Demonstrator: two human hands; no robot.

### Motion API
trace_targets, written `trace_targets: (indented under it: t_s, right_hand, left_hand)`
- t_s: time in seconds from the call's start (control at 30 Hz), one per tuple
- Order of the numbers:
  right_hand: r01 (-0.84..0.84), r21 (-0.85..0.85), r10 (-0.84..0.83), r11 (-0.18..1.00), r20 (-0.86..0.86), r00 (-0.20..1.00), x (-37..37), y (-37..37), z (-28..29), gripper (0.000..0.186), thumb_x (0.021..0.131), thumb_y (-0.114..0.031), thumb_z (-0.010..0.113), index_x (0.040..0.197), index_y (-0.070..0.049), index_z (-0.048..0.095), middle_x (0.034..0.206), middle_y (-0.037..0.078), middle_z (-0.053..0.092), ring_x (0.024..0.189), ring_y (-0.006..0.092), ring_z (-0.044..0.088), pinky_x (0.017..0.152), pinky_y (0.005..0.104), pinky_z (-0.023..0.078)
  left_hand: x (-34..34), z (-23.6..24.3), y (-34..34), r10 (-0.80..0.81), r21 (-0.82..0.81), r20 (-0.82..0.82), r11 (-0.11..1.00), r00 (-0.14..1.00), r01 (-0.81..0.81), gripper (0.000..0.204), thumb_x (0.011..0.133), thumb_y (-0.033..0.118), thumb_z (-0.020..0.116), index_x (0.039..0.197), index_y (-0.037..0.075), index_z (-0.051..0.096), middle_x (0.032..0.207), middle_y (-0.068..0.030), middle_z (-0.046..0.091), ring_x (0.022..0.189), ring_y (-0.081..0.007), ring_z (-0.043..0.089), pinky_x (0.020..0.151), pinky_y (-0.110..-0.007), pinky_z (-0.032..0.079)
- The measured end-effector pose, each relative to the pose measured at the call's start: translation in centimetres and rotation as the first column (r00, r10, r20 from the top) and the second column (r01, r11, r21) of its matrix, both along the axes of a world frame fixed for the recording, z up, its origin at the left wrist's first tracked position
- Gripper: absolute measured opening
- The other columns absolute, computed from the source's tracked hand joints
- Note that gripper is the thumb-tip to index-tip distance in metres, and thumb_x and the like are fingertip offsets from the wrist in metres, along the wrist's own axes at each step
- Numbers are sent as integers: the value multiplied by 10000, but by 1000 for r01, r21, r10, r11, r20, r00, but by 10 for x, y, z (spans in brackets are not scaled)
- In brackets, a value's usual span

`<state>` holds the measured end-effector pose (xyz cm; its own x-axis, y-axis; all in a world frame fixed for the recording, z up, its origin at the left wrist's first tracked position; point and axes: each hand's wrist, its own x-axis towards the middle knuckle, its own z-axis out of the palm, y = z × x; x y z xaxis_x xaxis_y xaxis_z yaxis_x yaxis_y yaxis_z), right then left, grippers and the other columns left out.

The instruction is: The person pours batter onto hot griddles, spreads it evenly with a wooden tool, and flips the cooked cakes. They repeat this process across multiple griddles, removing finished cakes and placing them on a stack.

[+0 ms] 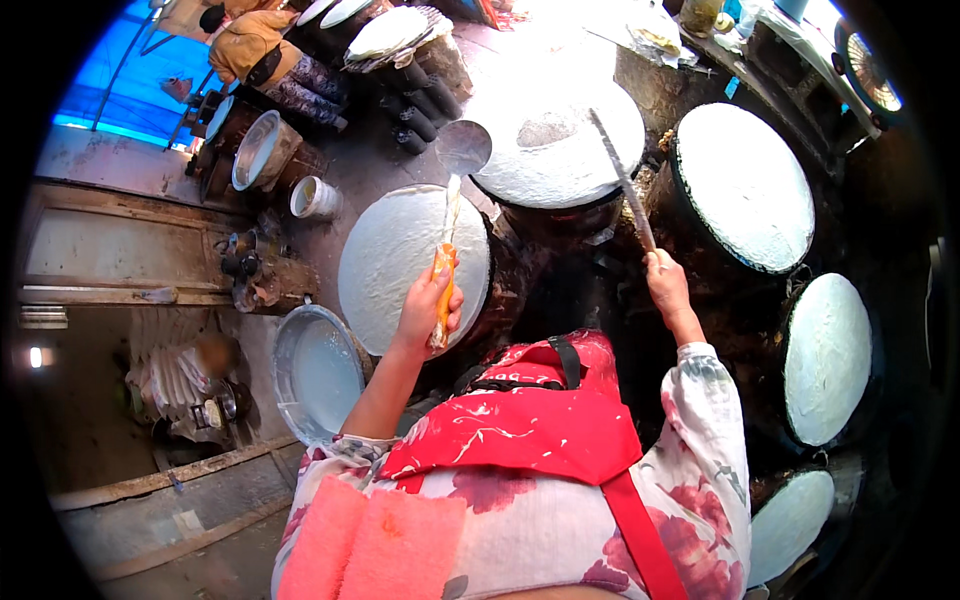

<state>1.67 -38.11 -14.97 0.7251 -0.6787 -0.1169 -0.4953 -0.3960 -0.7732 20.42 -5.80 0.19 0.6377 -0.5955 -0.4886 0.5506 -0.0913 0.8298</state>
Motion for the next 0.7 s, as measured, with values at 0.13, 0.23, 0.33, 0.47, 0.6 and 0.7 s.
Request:
trace_targets:
  t_s: [0.13, 0.23, 0.33, 0.47, 0.6, 0.7]
  right_hand:
    - [-262, -99, 254, 960, -80, 964, -20, 19, 2, 207, 917, -248, 453, 890, -79, 569, 790, 216, 614, 792, 419, 593, 677, 487, 465]
    - [-96, -139, 94, 986, -22, 995, -20, -12, -17, 227, 924, -265, 449, 881, -81, 576, 773, 207, 611, 779, 417, 592, 658, 466, 466]
    - [-10, -148, 0, 989, -69, 998, 11, -47, -9, 264, 940, -281, 428, 894, -65, 571, 789, 213, 613, 776, 418, 591, 652, 476, 458]
    - [-266, -179, 255, 947, -84, 963, 0, -26, 4, 222, 936, -286, 444, 910, -88, 540, 761, 229, 618, 758, 438, 591, 676, 531, 455]
    - [-152, -286, 108, 946, -164, 980, 1, -44, -8, 231, 944, -276, 438, 907, -65, 525, 731, 219, 626, 721, 406, 617, 651, 514, 475]
    - [-59, -347, -7, 936, -184, 983, 48, -76, -4, 253, 950, -268, 423, 890, -48, 532, 742, 211, 637, 737, 401, 625, 656, 507, 480]
  left_hand:
    - [-6, -1, 0, -8, 33, 15, 999, 1000, 8, 338, 984, 303, 439, 1229, 71, 418, 648, -30, 471, 400, -95, 440, 369, -216, 361]
    - [-8, 2, -7, -7, 23, -20, 1000, 1000, 8, 341, 983, 307, 442, 1229, 73, 418, 646, -29, 472, 397, -94, 445, 360, -217, 361]
    - [-6, 0, -18, -18, 7, -43, 1000, 999, 19, 354, 981, 312, 447, 1243, 76, 414, 638, -27, 472, 392, -91, 443, 358, -216, 362]
    - [-6, 2, -18, -23, 77, 3, 997, 1000, 22, 360, 980, 310, 450, 1256, 81, 412, 630, -25, 471, 391, -89, 440, 358, -215, 363]
    - [-17, 5, -13, 4, 62, -47, 998, 999, -1, 353, 980, 300, 451, 1247, 71, 419, 633, -29, 471, 398, -90, 437, 368, -211, 367]
    - [-19, 7, -15, 9, 77, -14, 997, 1000, -8, 353, 982, 297, 447, 1251, 70, 419, 639, -34, 471, 407, -91, 437, 380, -208, 374]
